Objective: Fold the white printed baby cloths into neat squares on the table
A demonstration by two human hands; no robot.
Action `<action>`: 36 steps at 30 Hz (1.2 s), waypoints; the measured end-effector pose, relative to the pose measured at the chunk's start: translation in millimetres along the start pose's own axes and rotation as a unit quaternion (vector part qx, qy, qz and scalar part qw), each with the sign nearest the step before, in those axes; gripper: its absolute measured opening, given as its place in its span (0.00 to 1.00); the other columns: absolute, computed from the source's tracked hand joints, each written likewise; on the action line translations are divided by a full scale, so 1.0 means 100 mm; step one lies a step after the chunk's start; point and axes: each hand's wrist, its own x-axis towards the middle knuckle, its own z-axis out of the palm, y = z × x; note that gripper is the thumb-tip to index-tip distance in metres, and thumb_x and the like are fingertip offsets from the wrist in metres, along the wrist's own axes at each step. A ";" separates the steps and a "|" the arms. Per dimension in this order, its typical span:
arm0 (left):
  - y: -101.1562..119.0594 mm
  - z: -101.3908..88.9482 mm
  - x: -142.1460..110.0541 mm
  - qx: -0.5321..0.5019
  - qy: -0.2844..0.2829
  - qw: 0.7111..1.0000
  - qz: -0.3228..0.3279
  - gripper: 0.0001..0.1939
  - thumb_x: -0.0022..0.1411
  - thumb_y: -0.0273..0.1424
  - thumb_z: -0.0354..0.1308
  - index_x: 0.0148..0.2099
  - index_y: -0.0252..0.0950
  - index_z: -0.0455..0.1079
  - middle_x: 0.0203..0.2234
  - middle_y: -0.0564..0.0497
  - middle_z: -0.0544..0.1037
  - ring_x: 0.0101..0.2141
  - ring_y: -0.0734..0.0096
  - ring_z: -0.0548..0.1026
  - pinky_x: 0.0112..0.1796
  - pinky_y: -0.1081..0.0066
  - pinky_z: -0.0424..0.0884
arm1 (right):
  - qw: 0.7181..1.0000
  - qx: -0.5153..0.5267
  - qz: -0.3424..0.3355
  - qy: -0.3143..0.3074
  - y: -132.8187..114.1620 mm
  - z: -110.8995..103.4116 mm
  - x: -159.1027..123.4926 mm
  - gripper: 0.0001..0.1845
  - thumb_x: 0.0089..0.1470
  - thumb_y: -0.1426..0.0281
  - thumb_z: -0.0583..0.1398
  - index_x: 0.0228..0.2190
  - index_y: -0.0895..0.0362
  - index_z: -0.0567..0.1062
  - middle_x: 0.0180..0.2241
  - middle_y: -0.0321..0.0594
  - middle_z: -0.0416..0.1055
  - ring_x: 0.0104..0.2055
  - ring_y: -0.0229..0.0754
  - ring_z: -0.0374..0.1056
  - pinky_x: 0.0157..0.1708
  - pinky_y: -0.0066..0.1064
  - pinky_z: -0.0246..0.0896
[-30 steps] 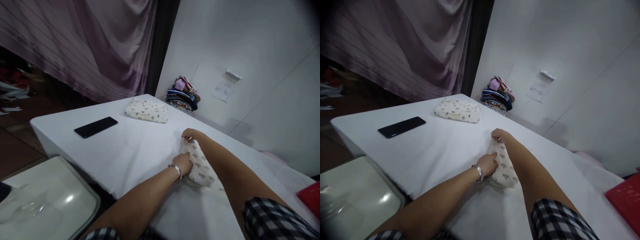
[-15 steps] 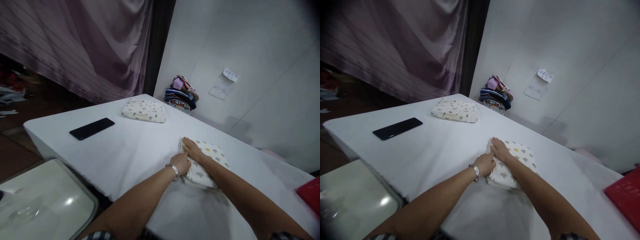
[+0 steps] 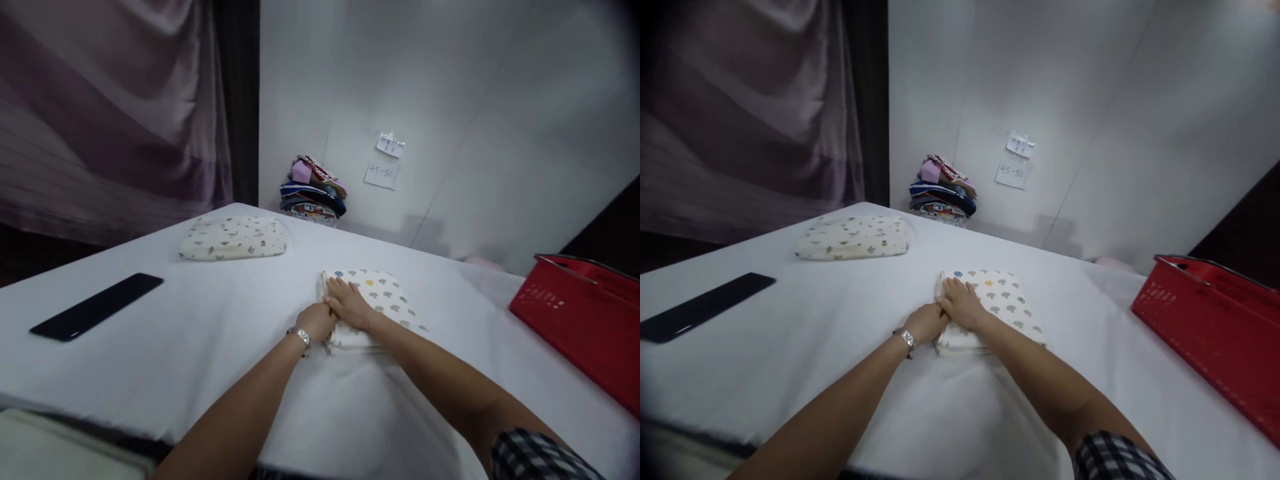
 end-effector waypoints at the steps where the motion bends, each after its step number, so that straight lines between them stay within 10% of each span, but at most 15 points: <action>1: -0.01 0.00 0.01 -0.002 -0.003 1.000 0.004 0.18 0.60 0.35 0.42 0.41 0.34 0.71 0.36 0.38 0.77 0.38 0.53 0.75 0.37 0.62 0.68 | 1.000 0.006 0.005 -0.002 -0.02 0.01 -0.06 0.31 0.61 0.54 0.41 0.59 0.56 0.56 0.63 0.44 0.45 0.65 0.46 0.36 0.61 0.47 0.30; 11: -0.13 -0.13 -0.04 -0.174 -0.092 0.980 -0.020 0.29 0.61 0.34 0.44 0.64 0.37 0.52 0.15 0.54 0.70 0.13 0.73 0.64 0.16 0.75 0.59 | 0.993 -0.026 0.106 0.036 0.22 -0.34 -0.53 0.37 0.58 0.49 0.42 0.62 0.57 0.49 0.65 0.43 0.38 0.66 0.46 0.30 0.61 0.47 0.26; 19: -0.19 -0.19 -0.04 -0.191 -0.120 0.973 -0.038 0.28 0.61 0.34 0.48 0.63 0.40 0.54 0.12 0.58 0.67 0.13 0.77 0.62 0.17 0.77 0.59 | 0.981 -0.105 0.159 -0.015 0.62 -0.13 -0.81 0.34 0.58 0.50 0.41 0.61 0.54 0.52 0.65 0.42 0.38 0.66 0.48 0.32 0.60 0.49 0.29; 25: 0.13 -0.28 -0.11 -0.069 0.046 0.995 -0.057 0.25 0.59 0.34 0.52 0.59 0.38 0.60 0.34 0.46 0.77 0.36 0.64 0.74 0.38 0.68 0.68 | 0.984 -0.099 0.148 -0.004 0.63 -0.11 -0.78 0.34 0.58 0.51 0.41 0.60 0.54 0.53 0.65 0.44 0.39 0.66 0.49 0.33 0.59 0.51 0.31; 28: 0.43 -0.18 -0.16 0.011 0.141 0.989 0.035 0.21 0.62 0.36 0.47 0.57 0.40 0.62 0.48 0.45 0.71 0.51 0.61 0.65 0.51 0.63 0.60 | 0.987 -0.094 0.133 0.013 0.64 -0.08 -0.78 0.33 0.58 0.51 0.42 0.60 0.55 0.54 0.64 0.46 0.40 0.65 0.51 0.35 0.59 0.53 0.32; 31: 0.57 0.07 -0.18 0.103 0.129 0.976 0.142 0.22 0.62 0.42 0.46 0.54 0.39 0.63 0.54 0.45 0.66 0.56 0.59 0.59 0.55 0.59 0.55 | 0.989 -0.081 0.126 0.014 0.64 -0.14 -0.77 0.33 0.58 0.52 0.44 0.60 0.55 0.55 0.64 0.47 0.42 0.65 0.53 0.35 0.58 0.54 0.32; 36: 0.44 0.36 -0.19 0.132 0.085 0.978 0.136 0.27 0.64 0.46 0.39 0.60 0.38 0.56 0.61 0.45 0.56 0.61 0.61 0.51 0.59 0.55 0.46 | 0.992 -0.022 0.126 -0.005 0.89 -0.36 -0.88 0.32 0.57 0.51 0.46 0.58 0.52 0.59 0.63 0.44 0.45 0.65 0.52 0.37 0.60 0.51 0.33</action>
